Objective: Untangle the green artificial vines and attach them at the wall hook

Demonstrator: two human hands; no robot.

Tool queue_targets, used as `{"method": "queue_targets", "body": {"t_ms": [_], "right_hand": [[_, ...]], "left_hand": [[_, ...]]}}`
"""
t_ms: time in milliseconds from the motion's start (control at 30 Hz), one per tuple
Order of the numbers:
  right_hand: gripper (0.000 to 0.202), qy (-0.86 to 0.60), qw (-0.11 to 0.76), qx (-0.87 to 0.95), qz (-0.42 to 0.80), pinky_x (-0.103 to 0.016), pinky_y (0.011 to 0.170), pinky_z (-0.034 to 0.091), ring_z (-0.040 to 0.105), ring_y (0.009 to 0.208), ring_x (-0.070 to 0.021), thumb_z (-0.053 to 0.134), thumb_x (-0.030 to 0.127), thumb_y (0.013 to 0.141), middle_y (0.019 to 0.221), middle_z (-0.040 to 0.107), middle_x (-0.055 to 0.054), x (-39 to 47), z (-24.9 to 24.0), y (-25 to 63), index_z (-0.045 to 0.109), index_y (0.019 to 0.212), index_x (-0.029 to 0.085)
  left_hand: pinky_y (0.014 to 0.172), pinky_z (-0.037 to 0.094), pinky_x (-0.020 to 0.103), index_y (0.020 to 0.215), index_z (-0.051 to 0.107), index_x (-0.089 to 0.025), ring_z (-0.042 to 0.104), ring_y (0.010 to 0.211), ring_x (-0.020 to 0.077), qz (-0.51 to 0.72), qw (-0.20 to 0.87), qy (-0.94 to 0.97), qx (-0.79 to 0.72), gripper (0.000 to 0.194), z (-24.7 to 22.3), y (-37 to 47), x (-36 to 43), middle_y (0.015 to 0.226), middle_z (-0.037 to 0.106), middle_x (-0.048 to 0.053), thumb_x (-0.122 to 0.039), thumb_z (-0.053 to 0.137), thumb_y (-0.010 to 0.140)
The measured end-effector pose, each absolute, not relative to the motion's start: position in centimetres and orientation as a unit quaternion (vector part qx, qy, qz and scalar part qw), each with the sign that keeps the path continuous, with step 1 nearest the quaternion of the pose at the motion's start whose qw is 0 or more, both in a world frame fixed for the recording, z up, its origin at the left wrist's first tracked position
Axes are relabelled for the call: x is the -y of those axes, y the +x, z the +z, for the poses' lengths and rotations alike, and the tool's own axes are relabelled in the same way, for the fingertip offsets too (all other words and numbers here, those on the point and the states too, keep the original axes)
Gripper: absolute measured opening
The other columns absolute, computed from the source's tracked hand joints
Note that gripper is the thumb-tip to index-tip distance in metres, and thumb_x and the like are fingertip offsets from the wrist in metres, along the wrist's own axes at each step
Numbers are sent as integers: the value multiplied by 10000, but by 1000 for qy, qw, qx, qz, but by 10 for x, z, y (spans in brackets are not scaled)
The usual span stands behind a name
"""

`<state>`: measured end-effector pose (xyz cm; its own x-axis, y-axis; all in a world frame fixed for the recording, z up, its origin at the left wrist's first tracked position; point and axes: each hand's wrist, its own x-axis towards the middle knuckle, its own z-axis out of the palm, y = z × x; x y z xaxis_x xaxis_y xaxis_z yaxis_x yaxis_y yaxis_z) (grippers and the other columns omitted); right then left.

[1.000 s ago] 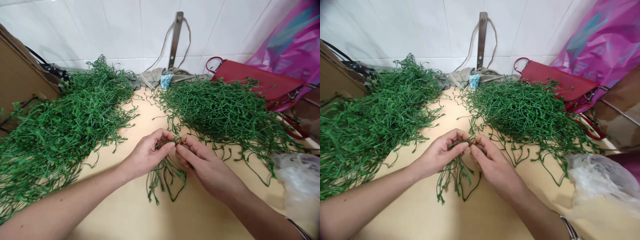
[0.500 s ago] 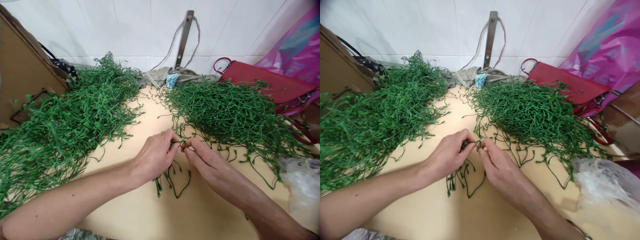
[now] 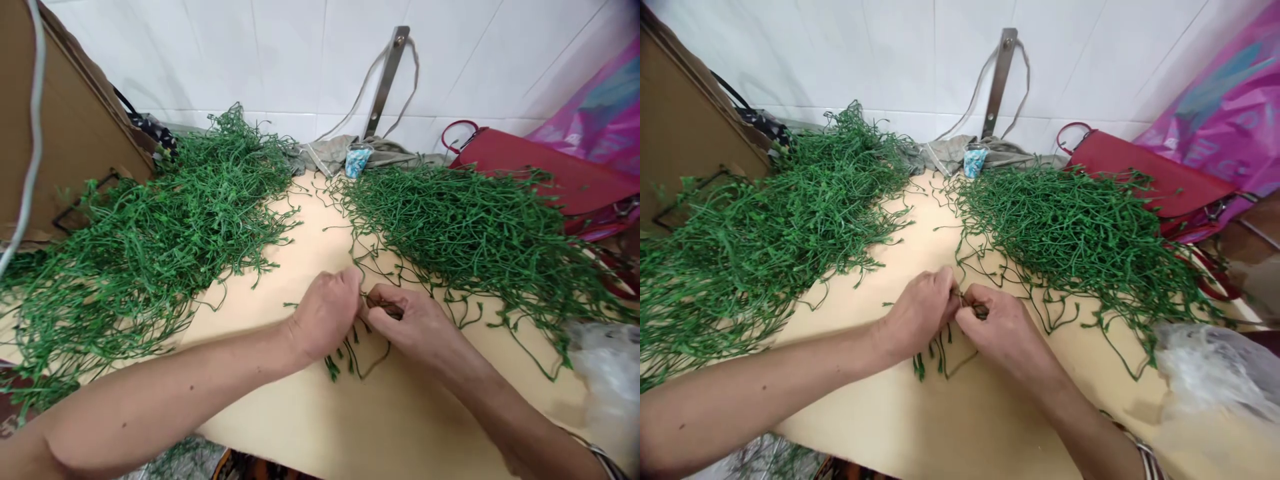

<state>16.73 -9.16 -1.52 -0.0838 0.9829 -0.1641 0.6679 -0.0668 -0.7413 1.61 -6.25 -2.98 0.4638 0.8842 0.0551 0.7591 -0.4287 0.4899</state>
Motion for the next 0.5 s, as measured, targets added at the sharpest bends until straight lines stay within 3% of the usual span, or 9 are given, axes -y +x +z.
{"method": "queue_targets", "body": {"t_ms": [167, 267, 400, 500], "right_hand": [[86, -633, 174, 658, 369, -253, 487, 254, 324, 534, -112, 498, 278, 686, 550, 353, 55, 87, -8, 170, 452, 631, 230], [71, -627, 137, 683, 348, -269, 524, 322, 422, 554, -139, 499, 293, 750, 580, 478, 39, 85, -7, 178, 538, 733, 236], [113, -698, 81, 680, 208, -308, 548, 320, 509, 566, -195, 501, 307, 811, 625, 612, -7, 87, -6, 205, 598, 835, 254], [120, -689, 145, 674, 221, -312, 511, 284, 459, 494, -195, 553, 350, 811, 539, 558, 0, 89, 0, 221, 633, 842, 266]], "left_hand": [[841, 521, 387, 910, 477, -219, 644, 839, 228, 196, 245, 794, -521, 71, -25, 8, 55, 879, 660, 46, -151, 494, 898], [806, 501, 330, 911, 499, -225, 635, 831, 195, 262, 298, 756, -521, 60, -25, 4, 54, 885, 664, 16, -193, 540, 882], [721, 450, 268, 870, 502, -213, 552, 719, 131, 348, 349, 689, -531, 52, -27, 1, 51, 800, 605, -22, -224, 537, 907], [710, 435, 247, 888, 528, -201, 538, 726, 115, 377, 395, 663, -512, 60, -29, 0, 48, 804, 596, -26, -245, 557, 918]]}}
